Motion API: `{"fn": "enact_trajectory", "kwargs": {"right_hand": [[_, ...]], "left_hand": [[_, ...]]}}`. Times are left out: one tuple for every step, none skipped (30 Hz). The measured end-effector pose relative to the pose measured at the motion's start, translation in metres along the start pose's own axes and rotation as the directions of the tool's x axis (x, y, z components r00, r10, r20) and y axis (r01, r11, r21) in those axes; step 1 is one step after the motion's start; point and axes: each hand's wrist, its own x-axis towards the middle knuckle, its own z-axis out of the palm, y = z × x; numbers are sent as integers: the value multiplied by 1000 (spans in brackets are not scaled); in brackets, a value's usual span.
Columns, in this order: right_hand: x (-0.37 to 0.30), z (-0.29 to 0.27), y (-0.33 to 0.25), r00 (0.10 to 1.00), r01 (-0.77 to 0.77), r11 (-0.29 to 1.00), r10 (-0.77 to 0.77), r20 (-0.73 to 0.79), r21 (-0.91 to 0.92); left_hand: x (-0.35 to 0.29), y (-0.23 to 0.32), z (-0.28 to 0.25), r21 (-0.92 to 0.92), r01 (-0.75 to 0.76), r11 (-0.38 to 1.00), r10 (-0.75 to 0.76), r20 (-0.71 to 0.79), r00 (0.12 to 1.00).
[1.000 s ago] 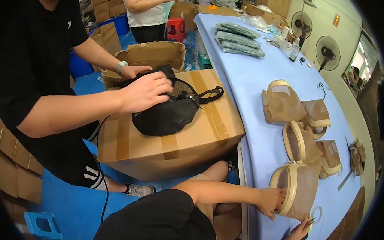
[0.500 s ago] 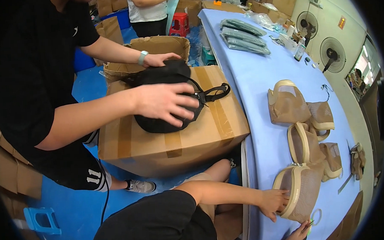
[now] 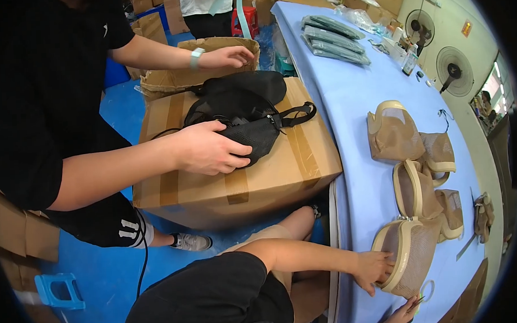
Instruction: Trimming loose threads and attaching hardware to small mesh bags.
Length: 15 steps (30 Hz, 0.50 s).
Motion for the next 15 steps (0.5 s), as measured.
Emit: {"fn": "enact_trajectory", "kwargs": {"right_hand": [[0,-2,0,1000,-1,1000,1,0,-6],[0,-1,-1,1000,4,1000,-4,-3,-23],[1,-1,-2,1000,9,999,-10,-8,-38],[1,-1,-3,1000,8,999,-8,-9,-41],[1,-2,-5,1000,4,999,-4,-2,-45],[1,-2,-7,1000,3,999,-3,7,-47],[1,-1,-8,1000,3,999,-3,7,-47],[1,-1,-8,1000,-5,999,5,9,-40],[2,-2,-7,1000,-14,999,14,11,-36],[2,-2,-8,1000,-14,999,14,11,-37],[1,-1,-8,1000,-26,999,27,3,-43],[1,-1,-8,999,-40,998,40,-8,-48],[1,-1,-8,999,-41,998,41,-13,-49],[1,-2,-8,999,-46,999,46,-8,-29],[1,-2,-8,999,-51,999,51,-3,-9]], "left_hand": [[1,1,0,9,-19,1000,19,-3,1000],[3,2,-4,4,-18,1000,18,-5,1000],[6,3,-12,30,34,999,-38,139,990],[8,4,-16,64,82,995,-97,280,955],[7,4,-14,62,82,995,-96,281,955],[6,3,-12,41,74,996,-81,225,971],[5,2,-11,22,64,998,-67,169,983],[4,0,-8,22,64,998,-67,169,983],[4,-1,-4,18,61,998,-63,143,988],[4,-2,-2,14,57,998,-58,118,991],[4,-2,-2,13,56,998,-57,117,991],[4,-1,-3,5,52,999,-52,107,993],[3,-1,-4,-3,47,999,-47,98,994],[3,0,-5,-5,43,999,-42,99,994],[4,0,-5,20,51,999,-53,109,993]]}}
